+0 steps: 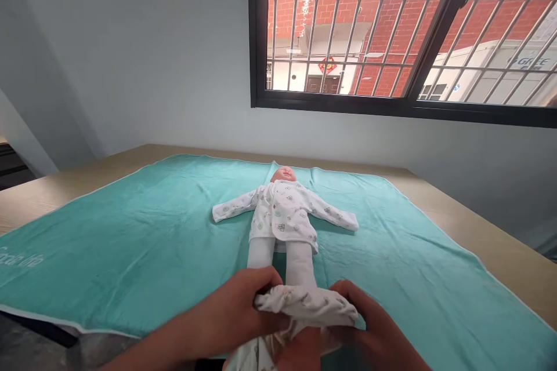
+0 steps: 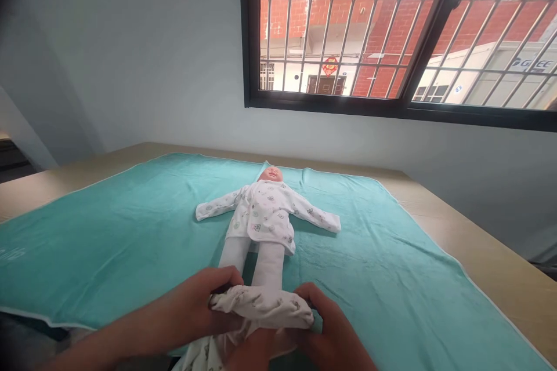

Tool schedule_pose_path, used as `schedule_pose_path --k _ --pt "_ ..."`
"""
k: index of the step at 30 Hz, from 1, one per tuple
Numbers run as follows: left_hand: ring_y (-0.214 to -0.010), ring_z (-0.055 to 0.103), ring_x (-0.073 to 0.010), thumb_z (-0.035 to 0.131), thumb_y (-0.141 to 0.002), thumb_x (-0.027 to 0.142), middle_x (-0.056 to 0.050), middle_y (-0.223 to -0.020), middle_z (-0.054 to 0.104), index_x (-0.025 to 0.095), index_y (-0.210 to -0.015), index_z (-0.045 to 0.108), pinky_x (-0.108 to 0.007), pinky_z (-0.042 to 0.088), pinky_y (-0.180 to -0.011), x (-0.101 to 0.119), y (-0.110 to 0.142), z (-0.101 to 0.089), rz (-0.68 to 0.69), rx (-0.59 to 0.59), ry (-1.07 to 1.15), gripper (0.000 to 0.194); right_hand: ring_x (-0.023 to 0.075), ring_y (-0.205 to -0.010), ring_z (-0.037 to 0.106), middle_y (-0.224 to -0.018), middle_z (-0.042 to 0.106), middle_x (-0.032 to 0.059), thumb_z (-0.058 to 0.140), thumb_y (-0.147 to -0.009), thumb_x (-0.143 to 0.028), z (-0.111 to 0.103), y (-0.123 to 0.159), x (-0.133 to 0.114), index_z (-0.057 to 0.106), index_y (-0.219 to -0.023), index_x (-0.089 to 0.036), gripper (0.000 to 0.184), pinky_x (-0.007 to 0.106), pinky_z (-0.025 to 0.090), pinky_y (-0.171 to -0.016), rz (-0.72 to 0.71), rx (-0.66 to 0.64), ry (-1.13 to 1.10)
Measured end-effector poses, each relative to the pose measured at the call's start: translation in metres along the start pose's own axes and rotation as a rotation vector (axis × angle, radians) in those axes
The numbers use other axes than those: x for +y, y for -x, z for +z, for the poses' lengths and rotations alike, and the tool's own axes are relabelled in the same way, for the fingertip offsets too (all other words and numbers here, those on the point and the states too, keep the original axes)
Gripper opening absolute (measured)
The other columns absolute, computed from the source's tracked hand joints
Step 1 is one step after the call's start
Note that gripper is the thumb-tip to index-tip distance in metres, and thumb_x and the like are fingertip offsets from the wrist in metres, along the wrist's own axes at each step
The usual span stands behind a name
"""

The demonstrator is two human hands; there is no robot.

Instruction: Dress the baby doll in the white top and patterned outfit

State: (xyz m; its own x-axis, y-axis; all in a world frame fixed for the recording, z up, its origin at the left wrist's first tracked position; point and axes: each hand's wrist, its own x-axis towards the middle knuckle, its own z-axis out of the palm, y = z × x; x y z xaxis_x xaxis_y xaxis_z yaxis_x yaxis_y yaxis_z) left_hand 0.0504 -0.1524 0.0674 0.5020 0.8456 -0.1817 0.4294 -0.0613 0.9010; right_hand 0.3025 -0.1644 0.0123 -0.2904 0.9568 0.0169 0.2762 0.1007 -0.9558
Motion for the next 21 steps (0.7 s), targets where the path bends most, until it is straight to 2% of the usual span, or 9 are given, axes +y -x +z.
schedule_pose_path --k 3,6,9,12,15,19,21 --pt "-0.077 0.049 -0.0128 0.069 -0.075 0.03 0.004 -0.081 0.054 0.017 -0.082 0.056 -0.021 0.037 -0.066 -0.007 -0.004 -0.013 0.04 -0.068 0.198 0.02 0.0179 -0.076 0.052 -0.075 0.06 -0.0007 0.062 -0.071 -0.026 -0.006 -0.006 -0.002 0.058 -0.075 -0.019 0.009 0.027 0.041 -0.068 0.07 -0.01 0.156" --pt "-0.08 0.053 -0.0143 0.071 -0.076 0.028 0.001 -0.083 0.057 0.016 -0.082 0.054 -0.024 0.04 -0.074 -0.019 -0.01 -0.021 0.096 -0.096 0.478 0.022 0.0172 -0.076 0.053 -0.077 0.061 -0.0013 0.061 -0.07 -0.021 -0.008 -0.012 -0.007 0.06 -0.076 -0.019 0.006 0.026 0.04 -0.068 0.09 -0.042 0.271" --pt "-0.072 0.056 -0.0145 0.07 -0.079 0.036 0.0 -0.073 0.058 0.015 -0.084 0.054 -0.028 0.043 -0.074 -0.031 -0.019 -0.026 0.082 -0.149 0.661 0.026 0.0163 -0.076 0.052 -0.08 0.062 -0.0013 0.061 -0.071 -0.02 -0.012 -0.019 -0.013 0.06 -0.077 -0.019 0.006 0.026 0.04 -0.067 0.074 -0.096 0.292" --pt "-0.062 0.053 -0.0114 0.069 -0.08 0.043 0.0 -0.07 0.057 0.014 -0.085 0.057 -0.024 0.042 -0.065 -0.04 -0.032 -0.032 0.064 -0.226 0.761 0.032 0.0155 -0.078 0.052 -0.086 0.062 -0.001 0.065 -0.071 -0.02 -0.02 -0.027 -0.016 0.061 -0.077 -0.019 0.007 0.025 0.041 -0.068 0.038 -0.179 0.271" --pt "-0.075 0.055 -0.0128 0.074 -0.076 0.041 -0.004 -0.085 0.06 0.01 -0.089 0.063 -0.022 0.04 -0.068 -0.046 -0.045 -0.035 0.087 -0.259 0.775 0.035 0.0151 -0.077 0.052 -0.088 0.062 -0.0018 0.07 -0.069 -0.022 -0.034 -0.036 -0.02 0.065 -0.082 -0.021 0.014 0.025 0.041 -0.068 0.069 -0.294 0.323" --pt "-0.079 0.057 -0.014 0.076 -0.075 0.038 -0.006 -0.088 0.062 0.01 -0.094 0.067 -0.024 0.042 -0.074 -0.054 -0.055 -0.03 0.078 -0.205 0.859 0.035 0.0171 -0.081 0.056 -0.095 0.065 -0.0014 0.078 -0.061 -0.021 -0.05 -0.053 -0.045 0.071 -0.093 -0.026 0.033 0.024 0.042 -0.067 0.058 -0.46 0.452" --pt "-0.076 0.057 -0.014 0.072 -0.078 0.04 -0.006 -0.085 0.063 0.009 -0.094 0.068 -0.024 0.042 -0.071 -0.057 -0.054 -0.025 0.073 -0.167 0.899 0.034 0.0171 -0.081 0.057 -0.091 0.065 -0.0002 0.073 -0.071 -0.029 -0.045 -0.066 -0.063 0.071 -0.091 -0.025 0.021 0.025 0.042 -0.066 -0.008 -0.461 0.418"
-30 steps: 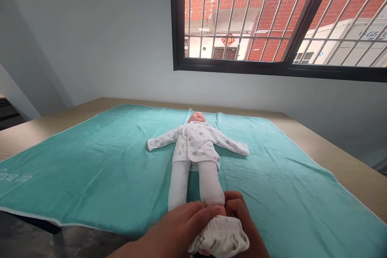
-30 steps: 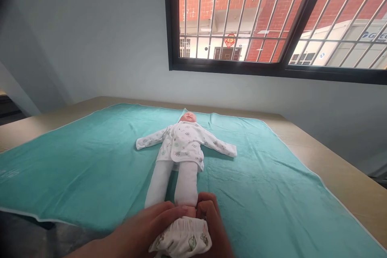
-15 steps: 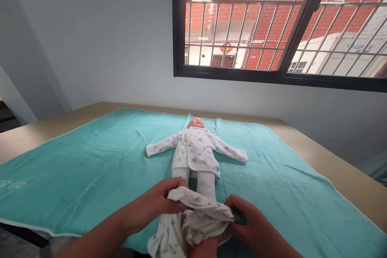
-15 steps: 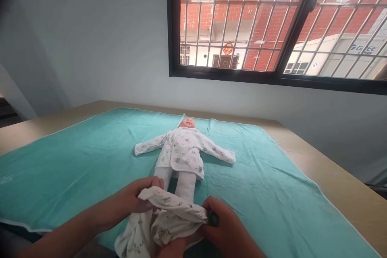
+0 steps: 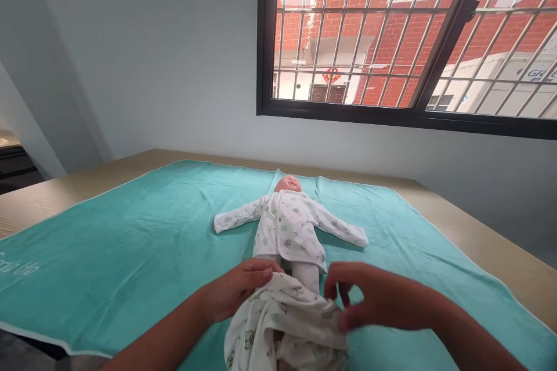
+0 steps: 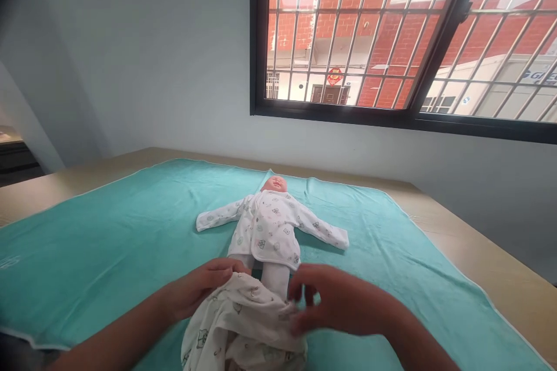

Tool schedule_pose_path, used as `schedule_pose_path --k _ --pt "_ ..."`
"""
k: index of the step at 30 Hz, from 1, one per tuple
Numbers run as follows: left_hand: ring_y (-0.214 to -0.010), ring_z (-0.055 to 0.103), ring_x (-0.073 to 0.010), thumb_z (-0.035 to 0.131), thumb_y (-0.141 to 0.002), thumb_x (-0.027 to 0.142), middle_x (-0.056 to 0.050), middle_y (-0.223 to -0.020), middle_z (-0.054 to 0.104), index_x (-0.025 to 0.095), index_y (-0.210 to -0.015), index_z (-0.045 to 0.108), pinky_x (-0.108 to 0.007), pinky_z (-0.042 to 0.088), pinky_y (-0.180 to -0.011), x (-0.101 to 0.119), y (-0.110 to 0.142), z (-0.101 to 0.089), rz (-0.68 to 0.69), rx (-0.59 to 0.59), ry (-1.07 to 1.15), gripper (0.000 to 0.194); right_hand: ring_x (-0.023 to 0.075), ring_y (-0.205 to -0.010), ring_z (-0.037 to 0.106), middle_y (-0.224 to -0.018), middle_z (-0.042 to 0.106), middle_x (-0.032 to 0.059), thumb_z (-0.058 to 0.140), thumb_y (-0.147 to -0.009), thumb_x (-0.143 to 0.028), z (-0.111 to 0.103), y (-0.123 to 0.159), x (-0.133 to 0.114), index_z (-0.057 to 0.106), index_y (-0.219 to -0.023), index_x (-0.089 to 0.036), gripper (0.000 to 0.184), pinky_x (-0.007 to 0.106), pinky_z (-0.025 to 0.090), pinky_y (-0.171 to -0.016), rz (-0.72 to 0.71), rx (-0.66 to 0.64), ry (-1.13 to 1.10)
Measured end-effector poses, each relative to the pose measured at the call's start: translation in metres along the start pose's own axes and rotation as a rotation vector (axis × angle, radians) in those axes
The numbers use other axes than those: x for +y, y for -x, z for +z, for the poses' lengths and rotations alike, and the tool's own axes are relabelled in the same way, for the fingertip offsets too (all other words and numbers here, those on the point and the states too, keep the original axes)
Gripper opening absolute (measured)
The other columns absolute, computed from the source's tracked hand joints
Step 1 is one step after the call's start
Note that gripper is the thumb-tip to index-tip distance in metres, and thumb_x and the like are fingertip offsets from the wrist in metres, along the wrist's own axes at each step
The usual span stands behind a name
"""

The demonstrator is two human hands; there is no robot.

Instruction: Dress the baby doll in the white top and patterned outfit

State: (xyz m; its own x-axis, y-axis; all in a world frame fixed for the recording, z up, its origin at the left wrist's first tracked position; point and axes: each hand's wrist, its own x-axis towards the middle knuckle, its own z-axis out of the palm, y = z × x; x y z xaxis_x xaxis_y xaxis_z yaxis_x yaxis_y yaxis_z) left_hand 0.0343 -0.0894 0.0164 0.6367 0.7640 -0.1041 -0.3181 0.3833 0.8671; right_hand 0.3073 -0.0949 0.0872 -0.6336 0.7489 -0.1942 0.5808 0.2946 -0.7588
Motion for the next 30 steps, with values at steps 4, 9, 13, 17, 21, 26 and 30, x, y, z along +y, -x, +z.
schedule_pose_path --k 4,9,13,17,21,26,30 --pt "-0.069 0.052 -0.013 0.066 -0.082 0.041 -0.006 -0.077 0.06 0.008 -0.085 0.069 -0.023 0.039 -0.064 -0.006 0.006 0.006 0.053 0.038 0.007 0.033 0.0103 -0.062 0.045 -0.066 0.054 -0.0038 0.058 -0.084 -0.048 0.007 -0.041 -0.028 0.065 -0.073 -0.019 0.031 0.022 0.033 -0.054 -0.101 -0.059 -0.085" --pt "-0.062 0.047 -0.0096 0.071 -0.079 0.039 -0.002 -0.07 0.054 0.01 -0.077 0.064 -0.02 0.034 -0.058 -0.012 0.026 0.011 0.12 0.173 -0.002 0.03 0.0067 -0.055 0.034 -0.057 0.039 -0.007 0.075 -0.067 -0.043 0.038 -0.083 -0.015 0.053 -0.061 -0.017 0.035 0.021 0.024 -0.049 -0.111 -0.252 -0.28" --pt "-0.072 0.054 -0.0115 0.076 -0.076 0.029 -0.004 -0.083 0.059 0.012 -0.088 0.063 -0.019 0.037 -0.063 -0.018 0.041 0.01 0.118 0.226 0.035 0.025 0.006 -0.055 0.031 -0.058 0.038 -0.0076 0.072 -0.065 -0.022 0.057 -0.097 0.012 0.041 -0.062 -0.018 0.03 0.02 0.022 -0.049 -0.105 -0.173 -0.85" --pt "-0.082 0.059 -0.0162 0.077 -0.072 0.021 -0.006 -0.095 0.062 0.013 -0.084 0.064 -0.024 0.043 -0.071 -0.022 0.037 0.009 0.206 0.263 0.145 0.02 0.0056 -0.053 0.032 -0.059 0.04 -0.0078 0.072 -0.07 -0.024 0.061 -0.096 0.021 0.043 -0.068 -0.019 0.03 0.019 0.024 -0.048 -0.122 -0.247 -1.147" --pt "-0.074 0.06 -0.0147 0.072 -0.077 0.019 -0.003 -0.089 0.062 0.015 -0.077 0.063 -0.025 0.044 -0.067 -0.021 0.017 0.015 0.261 0.37 0.142 0.01 0.0105 -0.069 0.051 -0.076 0.058 -0.0032 0.082 -0.062 -0.032 0.051 -0.089 0.013 0.061 -0.083 -0.017 0.033 0.021 0.041 -0.064 -0.225 -0.402 -0.962" --pt "-0.062 0.053 -0.0096 0.075 -0.077 0.027 0.001 -0.075 0.058 0.015 -0.076 0.062 -0.021 0.04 -0.06 -0.015 0.009 0.028 0.292 0.479 0.105 0.017 0.0207 -0.086 0.06 -0.086 0.069 0.0006 0.09 -0.049 -0.029 0.046 -0.085 0.012 0.072 -0.09 -0.02 0.046 0.031 0.047 -0.082 -0.177 -0.588 -0.644" --pt "-0.055 0.045 -0.0072 0.071 -0.08 0.041 0.003 -0.064 0.053 0.014 -0.074 0.062 -0.018 0.036 -0.055 -0.012 0.025 0.036 0.174 0.513 -0.022 0.028 0.0164 -0.075 0.061 -0.079 0.067 0.0021 0.082 -0.065 -0.042 0.056 -0.09 0.02 0.071 -0.09 -0.015 0.038 0.031 0.047 -0.079 -0.139 -0.35 -1.03"
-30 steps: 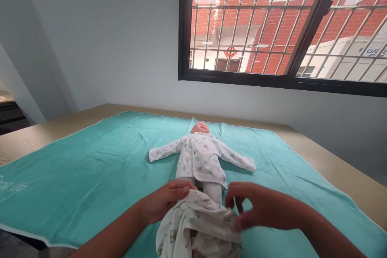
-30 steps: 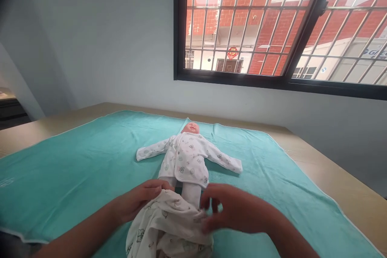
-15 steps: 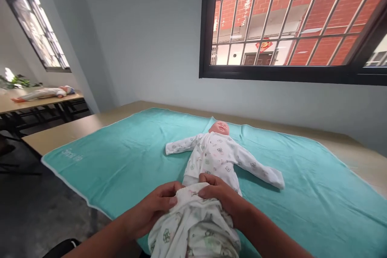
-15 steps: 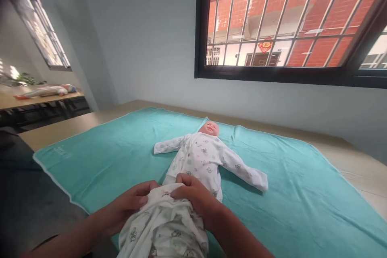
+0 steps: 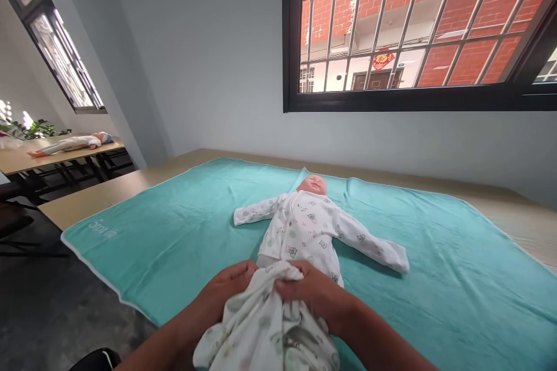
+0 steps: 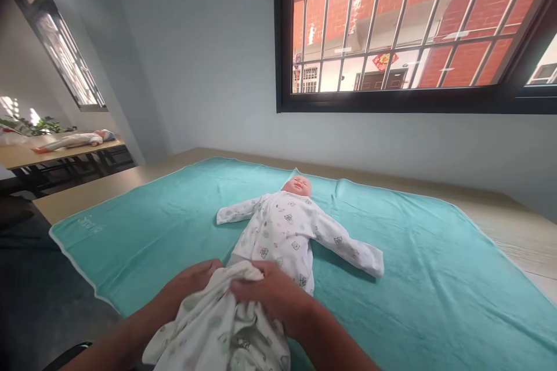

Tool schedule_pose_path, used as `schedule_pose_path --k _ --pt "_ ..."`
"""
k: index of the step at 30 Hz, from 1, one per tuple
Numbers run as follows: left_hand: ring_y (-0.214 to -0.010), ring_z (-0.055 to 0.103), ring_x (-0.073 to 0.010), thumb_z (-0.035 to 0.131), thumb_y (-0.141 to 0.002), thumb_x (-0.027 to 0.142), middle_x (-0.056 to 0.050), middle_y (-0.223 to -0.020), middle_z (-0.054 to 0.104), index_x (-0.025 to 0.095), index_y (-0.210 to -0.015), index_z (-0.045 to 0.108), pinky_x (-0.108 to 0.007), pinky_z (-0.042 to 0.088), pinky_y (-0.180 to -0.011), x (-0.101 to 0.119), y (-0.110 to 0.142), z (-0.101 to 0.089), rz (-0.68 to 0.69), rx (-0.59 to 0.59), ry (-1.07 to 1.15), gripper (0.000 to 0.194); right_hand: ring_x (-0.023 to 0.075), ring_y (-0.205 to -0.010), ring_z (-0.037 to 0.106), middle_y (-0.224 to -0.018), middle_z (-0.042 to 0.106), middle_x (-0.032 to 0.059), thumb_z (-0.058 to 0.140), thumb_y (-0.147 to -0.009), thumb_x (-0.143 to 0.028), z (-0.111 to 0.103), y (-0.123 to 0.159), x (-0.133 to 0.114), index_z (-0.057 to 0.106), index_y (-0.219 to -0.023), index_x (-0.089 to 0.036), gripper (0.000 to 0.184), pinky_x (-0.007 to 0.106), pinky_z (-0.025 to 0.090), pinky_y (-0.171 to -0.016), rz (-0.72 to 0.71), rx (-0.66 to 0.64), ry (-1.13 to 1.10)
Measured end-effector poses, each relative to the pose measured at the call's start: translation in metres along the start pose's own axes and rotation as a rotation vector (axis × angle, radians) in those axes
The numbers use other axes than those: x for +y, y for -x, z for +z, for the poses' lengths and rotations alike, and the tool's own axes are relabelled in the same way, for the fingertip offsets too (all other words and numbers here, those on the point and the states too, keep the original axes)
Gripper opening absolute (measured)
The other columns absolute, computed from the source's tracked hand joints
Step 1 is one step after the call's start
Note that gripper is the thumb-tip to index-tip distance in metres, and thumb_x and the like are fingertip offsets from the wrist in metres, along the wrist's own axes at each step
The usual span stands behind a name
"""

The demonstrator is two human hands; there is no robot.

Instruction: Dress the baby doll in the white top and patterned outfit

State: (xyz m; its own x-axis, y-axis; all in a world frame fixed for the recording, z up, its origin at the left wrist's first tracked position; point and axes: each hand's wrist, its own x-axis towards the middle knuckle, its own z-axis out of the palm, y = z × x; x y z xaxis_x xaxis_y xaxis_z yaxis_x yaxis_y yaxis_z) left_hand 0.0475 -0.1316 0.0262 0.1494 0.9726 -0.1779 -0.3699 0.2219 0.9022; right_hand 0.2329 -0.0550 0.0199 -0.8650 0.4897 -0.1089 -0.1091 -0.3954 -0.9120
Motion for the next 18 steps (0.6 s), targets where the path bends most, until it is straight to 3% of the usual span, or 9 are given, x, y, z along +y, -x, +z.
schedule_pose_path --k 3,5,7,10,13,18 --pt "-0.07 0.055 -0.0137 0.083 -0.066 0.038 0.0 -0.076 0.062 0.017 -0.09 0.068 -0.023 0.044 -0.07 0.005 0.014 0.002 0.004 -0.184 -0.225 0.035 0.0136 -0.07 0.057 -0.074 0.065 0.0012 0.082 -0.066 -0.041 0.001 -0.005 0.003 0.07 -0.085 -0.014 0.035 0.028 0.045 -0.074 -0.077 0.106 -0.04" --pt "-0.078 0.058 -0.0182 0.086 -0.062 0.03 -0.001 -0.081 0.065 0.018 -0.095 0.068 -0.029 0.046 -0.079 0.007 0.017 0.006 -0.009 -0.234 -0.281 0.039 0.013 -0.07 0.055 -0.074 0.064 0.0006 0.081 -0.066 -0.041 0.002 -0.005 0.002 0.069 -0.082 -0.014 0.034 0.026 0.044 -0.072 -0.097 0.127 0.047" --pt "-0.071 0.058 -0.0163 0.081 -0.068 0.025 0.0 -0.076 0.064 0.017 -0.088 0.067 -0.027 0.047 -0.072 0.005 0.015 0.009 0.007 -0.106 -0.203 0.025 0.0124 -0.069 0.053 -0.074 0.063 0.0 0.079 -0.068 -0.045 0.002 -0.003 -0.002 0.07 -0.082 -0.014 0.035 0.025 0.042 -0.068 -0.09 0.086 0.157" --pt "-0.058 0.053 -0.0112 0.073 -0.073 0.017 0.002 -0.067 0.059 0.017 -0.077 0.062 -0.02 0.041 -0.056 0.0 0.006 0.01 0.075 0.093 0.016 0.013 0.0138 -0.071 0.056 -0.078 0.066 -0.0006 0.085 -0.059 -0.042 -0.002 0.002 -0.009 0.072 -0.087 -0.015 0.041 0.025 0.044 -0.068 0.026 -0.107 0.336" --pt "-0.062 0.056 -0.0126 0.069 -0.073 0.011 0.0 -0.071 0.061 0.016 -0.079 0.063 -0.022 0.044 -0.059 0.0 0.0 0.009 0.056 0.067 0.174 0.01 0.0186 -0.079 0.061 -0.084 0.069 0.0009 0.089 -0.051 -0.036 -0.003 0.003 -0.009 0.074 -0.091 -0.016 0.047 0.03 0.048 -0.077 0.112 -0.152 0.378" --pt "-0.079 0.065 -0.0209 0.063 -0.079 0.017 -0.005 -0.084 0.07 0.018 -0.104 0.07 -0.027 0.048 -0.069 0.001 0.006 0.006 0.003 -0.008 0.299 0.026 0.0215 -0.087 0.065 -0.092 0.071 0.0064 0.077 -0.073 -0.042 -0.001 -0.005 0.003 0.07 -0.108 -0.015 0.044 0.037 0.048 -0.088 -0.053 -0.015 0.045"
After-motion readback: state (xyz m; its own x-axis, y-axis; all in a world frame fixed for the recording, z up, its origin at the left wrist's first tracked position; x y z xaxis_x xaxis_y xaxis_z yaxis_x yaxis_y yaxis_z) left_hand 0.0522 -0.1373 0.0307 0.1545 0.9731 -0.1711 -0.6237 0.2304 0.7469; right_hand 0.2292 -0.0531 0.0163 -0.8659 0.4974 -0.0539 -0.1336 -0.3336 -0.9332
